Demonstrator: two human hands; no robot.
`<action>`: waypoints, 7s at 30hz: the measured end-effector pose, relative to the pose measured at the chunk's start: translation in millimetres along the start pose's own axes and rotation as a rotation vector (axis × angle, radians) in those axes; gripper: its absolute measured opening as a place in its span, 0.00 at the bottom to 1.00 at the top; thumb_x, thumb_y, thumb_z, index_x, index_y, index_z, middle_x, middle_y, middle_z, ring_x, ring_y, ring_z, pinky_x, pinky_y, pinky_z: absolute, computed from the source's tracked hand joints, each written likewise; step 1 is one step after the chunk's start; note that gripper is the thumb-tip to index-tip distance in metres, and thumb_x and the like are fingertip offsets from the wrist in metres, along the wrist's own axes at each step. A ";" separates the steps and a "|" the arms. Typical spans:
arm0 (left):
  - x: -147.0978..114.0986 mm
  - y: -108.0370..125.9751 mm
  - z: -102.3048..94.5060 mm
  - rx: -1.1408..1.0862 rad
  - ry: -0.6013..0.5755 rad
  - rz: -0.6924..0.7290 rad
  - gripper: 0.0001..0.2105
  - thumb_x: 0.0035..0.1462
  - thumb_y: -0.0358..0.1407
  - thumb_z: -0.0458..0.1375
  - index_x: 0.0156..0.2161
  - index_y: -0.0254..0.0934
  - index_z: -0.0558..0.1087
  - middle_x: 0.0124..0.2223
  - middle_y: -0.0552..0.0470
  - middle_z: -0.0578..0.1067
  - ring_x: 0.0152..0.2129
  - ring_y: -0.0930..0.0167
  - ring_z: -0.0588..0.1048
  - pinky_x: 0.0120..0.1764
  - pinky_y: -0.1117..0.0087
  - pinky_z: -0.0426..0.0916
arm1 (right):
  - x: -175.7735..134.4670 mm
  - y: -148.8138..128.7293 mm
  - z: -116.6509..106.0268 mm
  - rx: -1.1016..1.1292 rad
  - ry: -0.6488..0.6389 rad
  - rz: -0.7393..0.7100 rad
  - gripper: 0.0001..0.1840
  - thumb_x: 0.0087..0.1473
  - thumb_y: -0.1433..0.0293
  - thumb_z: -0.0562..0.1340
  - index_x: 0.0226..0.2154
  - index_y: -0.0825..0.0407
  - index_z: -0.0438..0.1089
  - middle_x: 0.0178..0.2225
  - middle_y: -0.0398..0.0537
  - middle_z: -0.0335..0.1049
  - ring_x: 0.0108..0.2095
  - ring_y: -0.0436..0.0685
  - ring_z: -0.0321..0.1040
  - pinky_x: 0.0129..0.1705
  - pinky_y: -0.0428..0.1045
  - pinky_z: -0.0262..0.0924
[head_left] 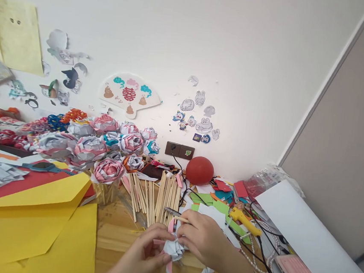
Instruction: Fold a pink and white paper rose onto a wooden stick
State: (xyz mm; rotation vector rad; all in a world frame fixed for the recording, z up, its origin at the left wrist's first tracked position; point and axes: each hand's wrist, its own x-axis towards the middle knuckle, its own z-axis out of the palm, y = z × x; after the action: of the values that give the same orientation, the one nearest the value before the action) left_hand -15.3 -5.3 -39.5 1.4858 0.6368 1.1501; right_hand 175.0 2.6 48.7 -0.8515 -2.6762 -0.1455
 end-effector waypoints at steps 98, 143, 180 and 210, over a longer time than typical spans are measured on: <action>6.2 28.6 7.0 -0.649 0.101 -0.115 0.10 0.42 0.33 0.65 0.31 0.39 0.70 0.33 0.52 0.73 0.30 0.70 0.72 0.33 0.71 0.64 | 4.2 -6.4 19.9 0.366 0.402 0.249 0.10 0.52 0.64 0.59 0.36 0.52 0.67 0.32 0.47 0.64 0.32 0.55 0.63 0.33 0.48 0.57; 9.0 12.8 3.1 -0.480 0.091 -0.077 0.17 0.37 0.29 0.68 0.28 0.39 0.63 0.33 0.57 0.70 0.19 0.78 0.68 0.16 0.80 0.63 | 2.1 -11.9 21.1 0.240 0.334 0.096 0.09 0.56 0.72 0.50 0.35 0.51 0.65 0.28 0.44 0.69 0.27 0.50 0.65 0.29 0.43 0.57; 10.0 11.4 3.8 -0.421 0.241 -0.131 0.13 0.41 0.36 0.66 0.30 0.38 0.67 0.31 0.55 0.72 0.20 0.76 0.69 0.20 0.78 0.59 | 6.3 -14.7 30.2 -0.181 0.464 0.021 0.16 0.58 0.72 0.48 0.26 0.53 0.67 0.23 0.46 0.63 0.21 0.51 0.57 0.22 0.46 0.48; 10.2 5.6 0.3 -0.349 0.178 -0.110 0.15 0.41 0.36 0.66 0.30 0.38 0.65 0.34 0.54 0.72 0.18 0.79 0.68 0.18 0.79 0.61 | 3.9 -7.6 34.5 0.084 0.311 0.124 0.10 0.56 0.71 0.53 0.29 0.51 0.68 0.25 0.43 0.64 0.23 0.49 0.60 0.24 0.45 0.47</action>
State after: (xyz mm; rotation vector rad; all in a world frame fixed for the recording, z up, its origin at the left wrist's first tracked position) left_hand -12.2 1.9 -31.0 1.0497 0.5949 1.2452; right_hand 158.1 5.2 17.6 -0.8857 -2.3181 -0.1239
